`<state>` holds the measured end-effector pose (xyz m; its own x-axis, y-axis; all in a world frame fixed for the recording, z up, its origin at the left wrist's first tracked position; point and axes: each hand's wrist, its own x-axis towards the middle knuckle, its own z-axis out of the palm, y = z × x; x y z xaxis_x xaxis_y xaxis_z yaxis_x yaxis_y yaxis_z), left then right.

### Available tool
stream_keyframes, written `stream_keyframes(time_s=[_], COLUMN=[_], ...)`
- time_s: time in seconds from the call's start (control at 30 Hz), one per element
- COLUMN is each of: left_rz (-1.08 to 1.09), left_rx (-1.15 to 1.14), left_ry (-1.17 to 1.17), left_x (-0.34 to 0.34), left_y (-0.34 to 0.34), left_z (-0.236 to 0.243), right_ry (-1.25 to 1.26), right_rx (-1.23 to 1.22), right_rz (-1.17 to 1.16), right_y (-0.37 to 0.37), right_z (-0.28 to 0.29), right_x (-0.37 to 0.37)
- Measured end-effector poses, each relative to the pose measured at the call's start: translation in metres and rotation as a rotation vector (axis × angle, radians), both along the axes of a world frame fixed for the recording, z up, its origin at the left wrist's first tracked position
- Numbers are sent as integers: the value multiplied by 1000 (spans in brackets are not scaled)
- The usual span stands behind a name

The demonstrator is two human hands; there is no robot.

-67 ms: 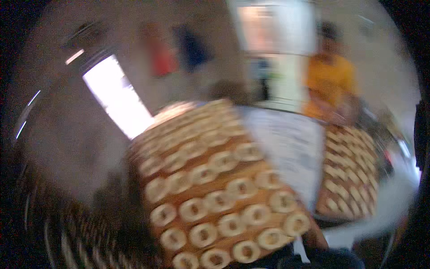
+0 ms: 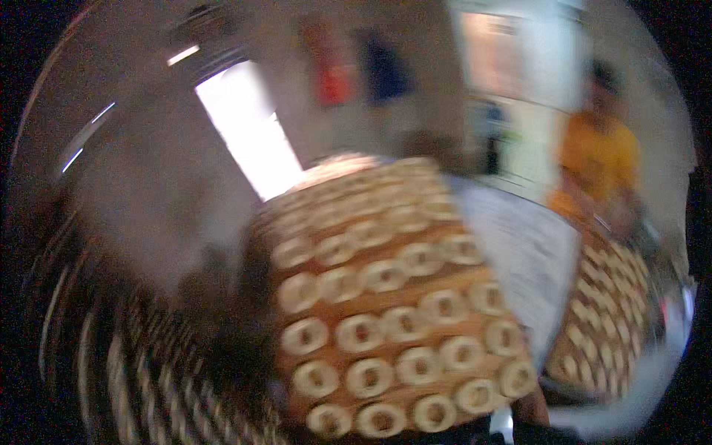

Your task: The person shapes small dough balls into rings by hand and places them on a wooden board. A coworker performs the same task at the same table. The camera wearer also moves a completed board onto a multi-tiered rack.

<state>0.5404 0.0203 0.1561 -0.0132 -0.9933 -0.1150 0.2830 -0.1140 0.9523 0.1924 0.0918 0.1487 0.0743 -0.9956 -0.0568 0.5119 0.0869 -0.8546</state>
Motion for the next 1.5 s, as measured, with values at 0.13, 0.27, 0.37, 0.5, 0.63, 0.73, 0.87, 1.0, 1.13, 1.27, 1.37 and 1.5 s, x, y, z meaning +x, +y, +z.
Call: stream_keyframes(time_s=[0.13,0.27,0.37,0.5,0.63,0.73,0.87,1.0,1.13,1.27,1.37,1.5], left_rz=[264,448,517,546,617,656,731,783,903,967,1028,1119], left_rx=[-109,-88,-114,-153,-216,-270,-365,-445,-592,-727,-850,-1024], left_ry=[107,203,211,180,153,142,99,71,37,35,-24,-122], left_x=[60,67,54,52,31,18,-11,-40,-24,-3,18,17], left_y=[43,87,93,93,87,78,84,76,12,-69,-117,-152], left_z=[20,-10,-12,-17,-17,-5,7,-7,70,123,169,195], right_ry=[150,234,243,229,221,234,215,204,187,212,166,73], right_rx=[-16,-11,-35,-91,-166,-234,-352,-438,-569,-643,-713,-822], right_rz=[53,251,338,385,434,442,467,464,487,469,452,414], right_y=[-69,-104,-125,-144,-171,-195,-219,-246,-336,-433,-501,-568], right_z=[37,32,28,14,7,16,21,-9,73,118,147,163], right_x=[39,97,113,119,111,105,103,99,151,197,249,326])
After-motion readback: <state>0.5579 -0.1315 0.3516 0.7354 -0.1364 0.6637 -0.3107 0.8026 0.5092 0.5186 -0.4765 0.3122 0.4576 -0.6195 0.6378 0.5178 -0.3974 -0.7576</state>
